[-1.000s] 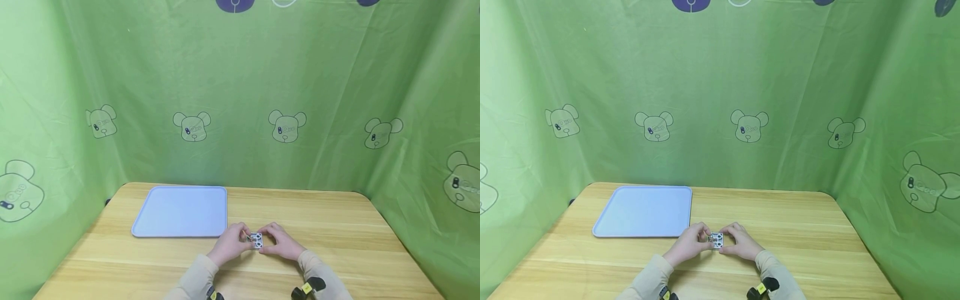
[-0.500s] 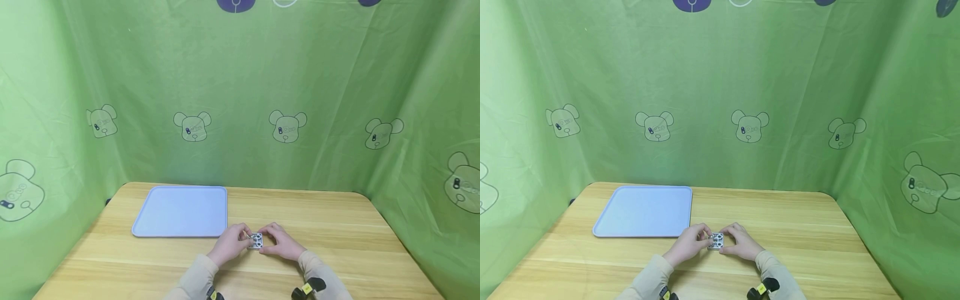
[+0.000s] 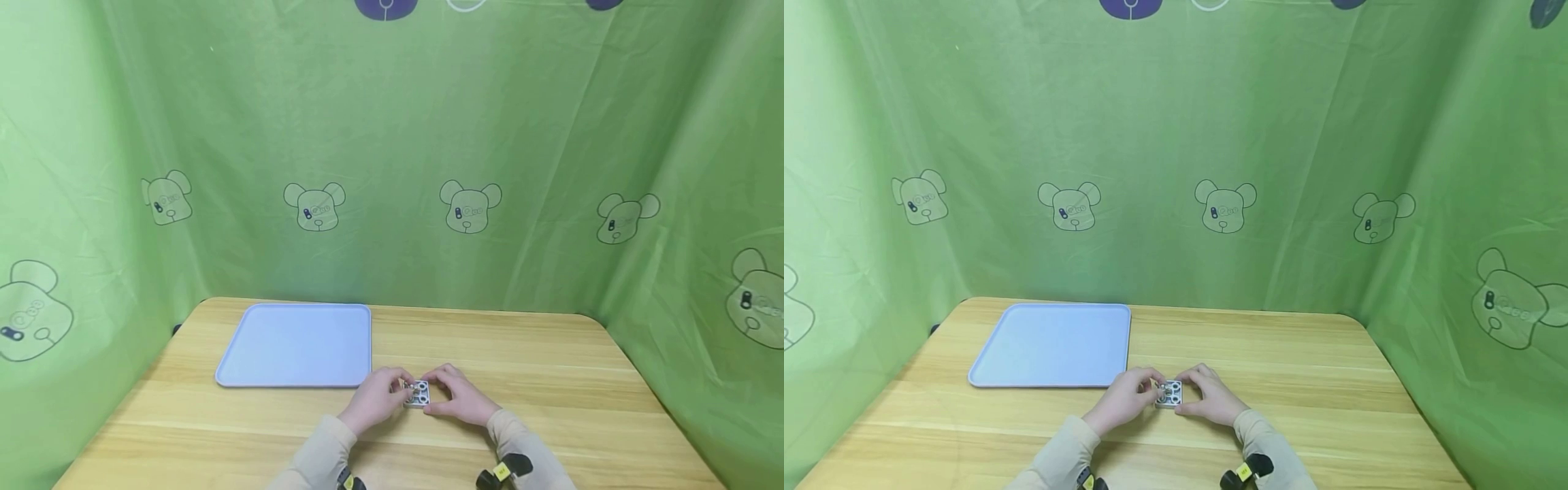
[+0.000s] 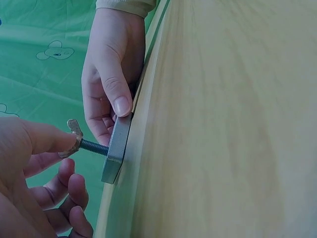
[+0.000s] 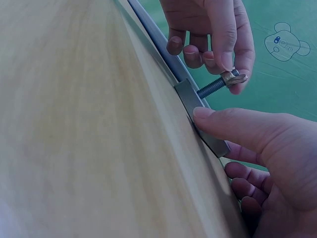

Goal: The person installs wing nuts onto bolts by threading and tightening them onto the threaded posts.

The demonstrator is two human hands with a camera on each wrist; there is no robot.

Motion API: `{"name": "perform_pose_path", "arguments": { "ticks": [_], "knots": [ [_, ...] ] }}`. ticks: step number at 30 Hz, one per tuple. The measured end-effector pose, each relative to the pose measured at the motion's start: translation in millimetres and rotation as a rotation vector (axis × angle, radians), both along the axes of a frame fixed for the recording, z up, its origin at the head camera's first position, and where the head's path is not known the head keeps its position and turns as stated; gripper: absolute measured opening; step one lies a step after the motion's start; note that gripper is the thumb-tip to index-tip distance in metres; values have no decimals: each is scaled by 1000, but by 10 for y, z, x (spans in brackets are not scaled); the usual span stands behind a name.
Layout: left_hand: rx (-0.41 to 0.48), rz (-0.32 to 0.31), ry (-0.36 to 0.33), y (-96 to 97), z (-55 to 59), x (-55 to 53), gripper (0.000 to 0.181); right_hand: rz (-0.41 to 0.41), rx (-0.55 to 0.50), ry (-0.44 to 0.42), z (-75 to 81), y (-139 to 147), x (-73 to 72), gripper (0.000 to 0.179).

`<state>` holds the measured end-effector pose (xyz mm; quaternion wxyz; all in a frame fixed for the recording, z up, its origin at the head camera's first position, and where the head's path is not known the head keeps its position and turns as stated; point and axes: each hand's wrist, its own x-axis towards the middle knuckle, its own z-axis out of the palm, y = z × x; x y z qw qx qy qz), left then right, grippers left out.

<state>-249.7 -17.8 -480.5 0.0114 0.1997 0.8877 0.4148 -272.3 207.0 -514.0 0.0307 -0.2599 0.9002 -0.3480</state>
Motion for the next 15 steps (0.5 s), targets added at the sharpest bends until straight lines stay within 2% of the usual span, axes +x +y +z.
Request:
{"name": "perform_pose_path", "arguments": {
  "ticks": [6, 15],
  "knots": [
    [84, 23, -41, -13, 13, 8, 24, 4, -2, 1, 8, -2, 2, 55],
    [53, 25, -33, -7, 2, 3, 21, 14, -9, 21, 6, -4, 1, 53]
  ]
}}
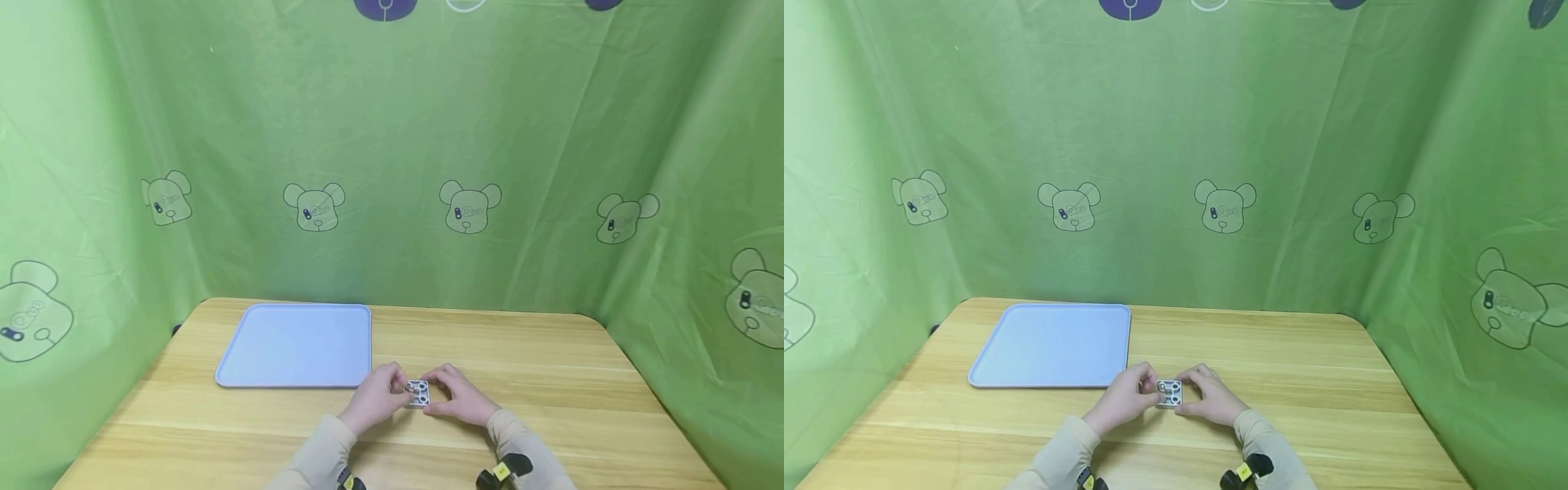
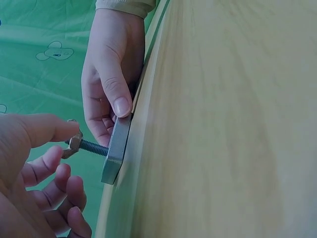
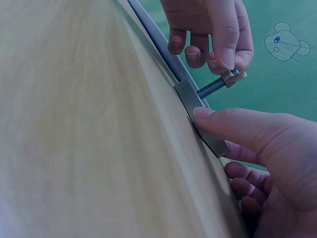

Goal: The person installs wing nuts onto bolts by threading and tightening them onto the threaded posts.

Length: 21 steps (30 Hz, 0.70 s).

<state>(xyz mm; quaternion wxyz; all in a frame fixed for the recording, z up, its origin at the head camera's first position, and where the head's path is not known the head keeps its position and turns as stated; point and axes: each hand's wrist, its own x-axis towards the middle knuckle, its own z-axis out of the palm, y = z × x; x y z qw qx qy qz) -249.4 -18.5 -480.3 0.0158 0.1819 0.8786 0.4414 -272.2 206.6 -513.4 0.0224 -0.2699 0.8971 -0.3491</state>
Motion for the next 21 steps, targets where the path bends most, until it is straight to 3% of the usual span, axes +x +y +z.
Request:
{"name": "perform_pose_path", "arguments": {
  "ticks": [9, 21],
  "knots": [
    [-5, -11, -4, 9, -3, 7, 30, 3, -3, 5, -1, 9, 3, 52],
    [-38, -17, 18, 5, 5, 4, 17, -7, 5, -15, 6, 3, 6, 53]
  ]
}}
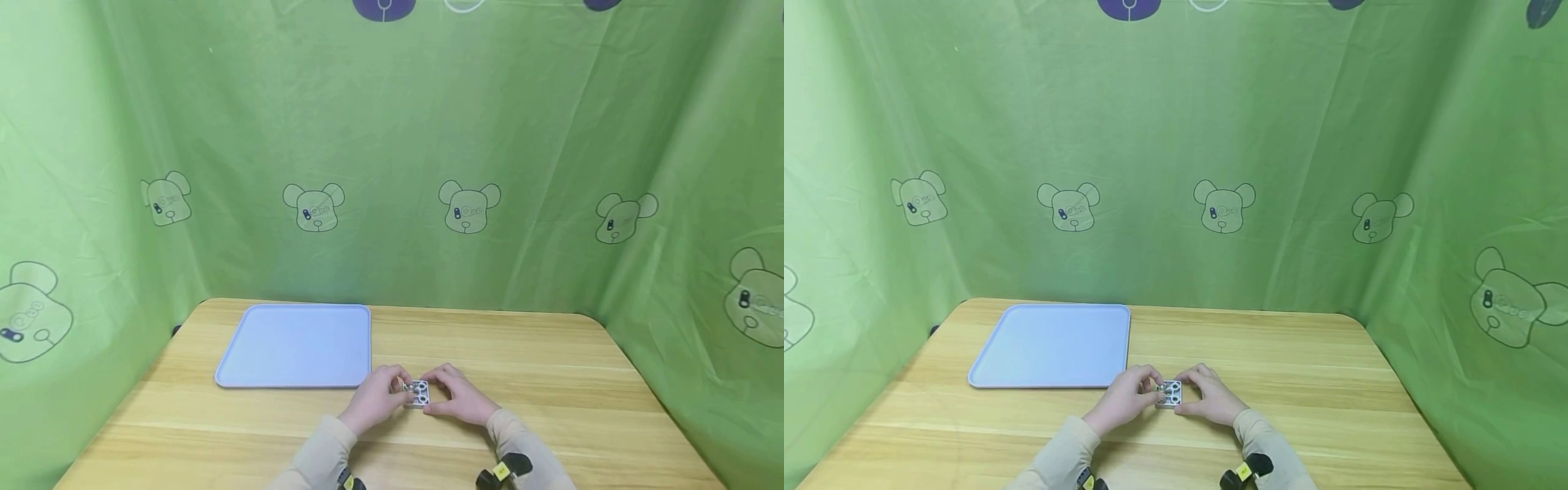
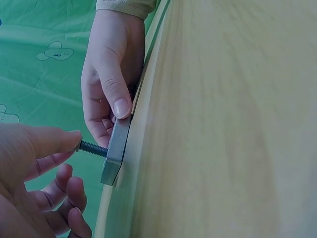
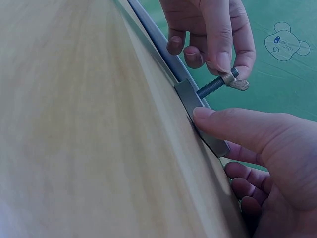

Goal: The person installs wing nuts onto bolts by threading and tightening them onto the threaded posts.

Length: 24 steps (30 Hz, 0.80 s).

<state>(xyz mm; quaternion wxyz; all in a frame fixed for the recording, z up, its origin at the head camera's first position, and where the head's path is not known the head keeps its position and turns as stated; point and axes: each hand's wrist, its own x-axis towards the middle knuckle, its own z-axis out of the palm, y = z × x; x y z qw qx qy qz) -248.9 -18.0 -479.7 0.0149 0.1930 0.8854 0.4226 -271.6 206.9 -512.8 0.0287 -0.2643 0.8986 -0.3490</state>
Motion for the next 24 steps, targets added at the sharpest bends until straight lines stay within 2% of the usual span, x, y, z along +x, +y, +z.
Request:
{"name": "perform_pose_path", "arguments": {
  "ticks": [9, 18, 24],
  "knots": [
    [-26, -5, 20, -2, 11, 3, 17, -5, 4, -8, 14, -4, 7, 54],
    [65, 21, -11, -10, 2, -6, 27, 10, 7, 9, 12, -5, 0, 52],
    [20, 39, 14, -13, 1, -2, 25, -2, 0, -5, 9, -9, 2, 53]
  ]
}}
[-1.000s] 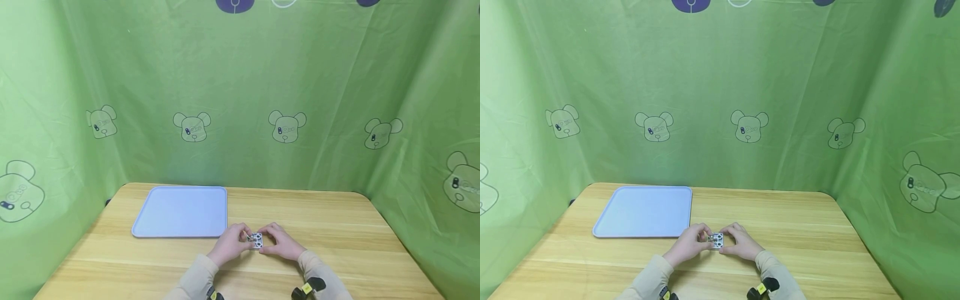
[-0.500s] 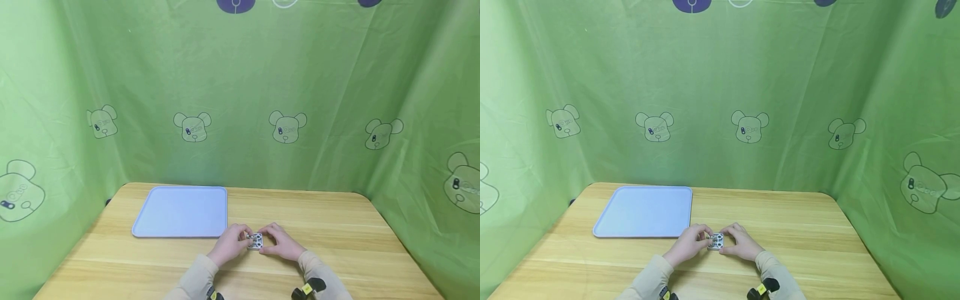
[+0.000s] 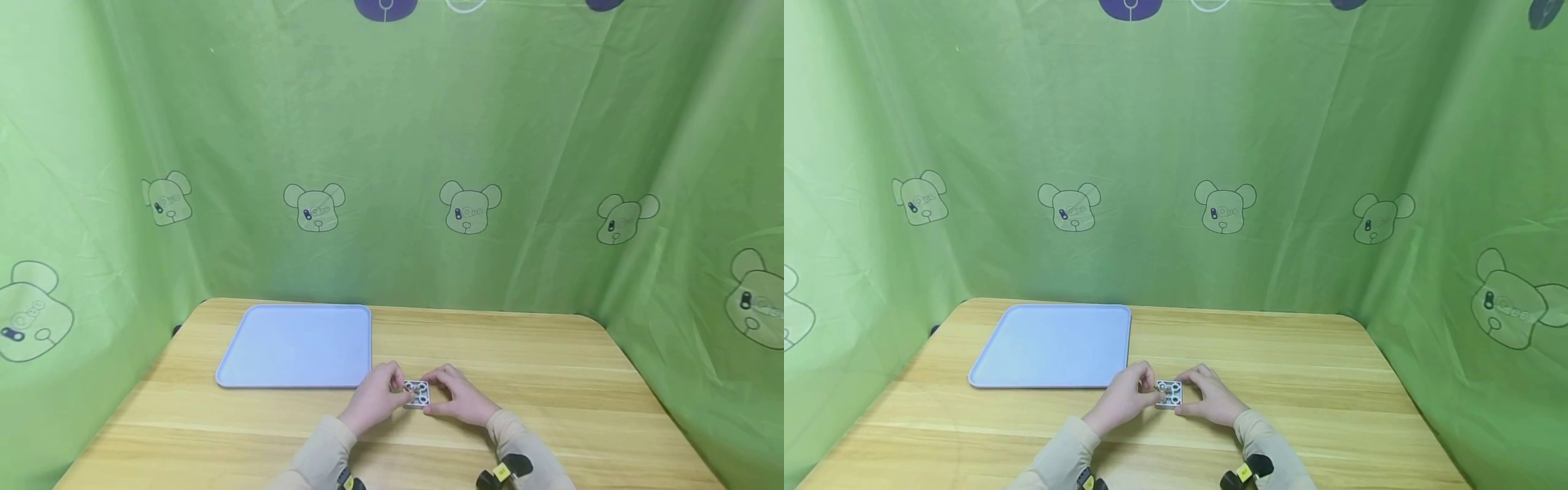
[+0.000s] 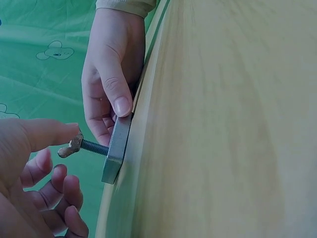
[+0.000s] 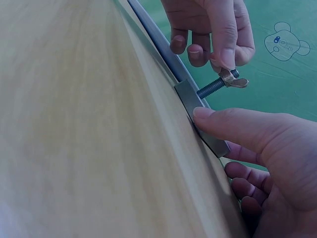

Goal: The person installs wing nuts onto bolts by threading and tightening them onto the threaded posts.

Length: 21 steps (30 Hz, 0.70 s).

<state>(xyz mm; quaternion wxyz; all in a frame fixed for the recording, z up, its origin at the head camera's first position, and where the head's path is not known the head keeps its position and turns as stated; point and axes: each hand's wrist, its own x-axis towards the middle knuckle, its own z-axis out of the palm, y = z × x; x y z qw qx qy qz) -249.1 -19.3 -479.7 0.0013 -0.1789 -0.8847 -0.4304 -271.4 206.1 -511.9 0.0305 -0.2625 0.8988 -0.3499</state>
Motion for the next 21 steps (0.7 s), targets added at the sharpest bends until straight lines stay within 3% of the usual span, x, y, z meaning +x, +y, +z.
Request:
{"name": "perform_pose_path", "arguments": {
  "ticks": [21],
  "knots": [
    [-6, -11, -29, 10, 6, 5, 29, 2, -12, -14, 0, 12, 2, 54]
  ]
}}
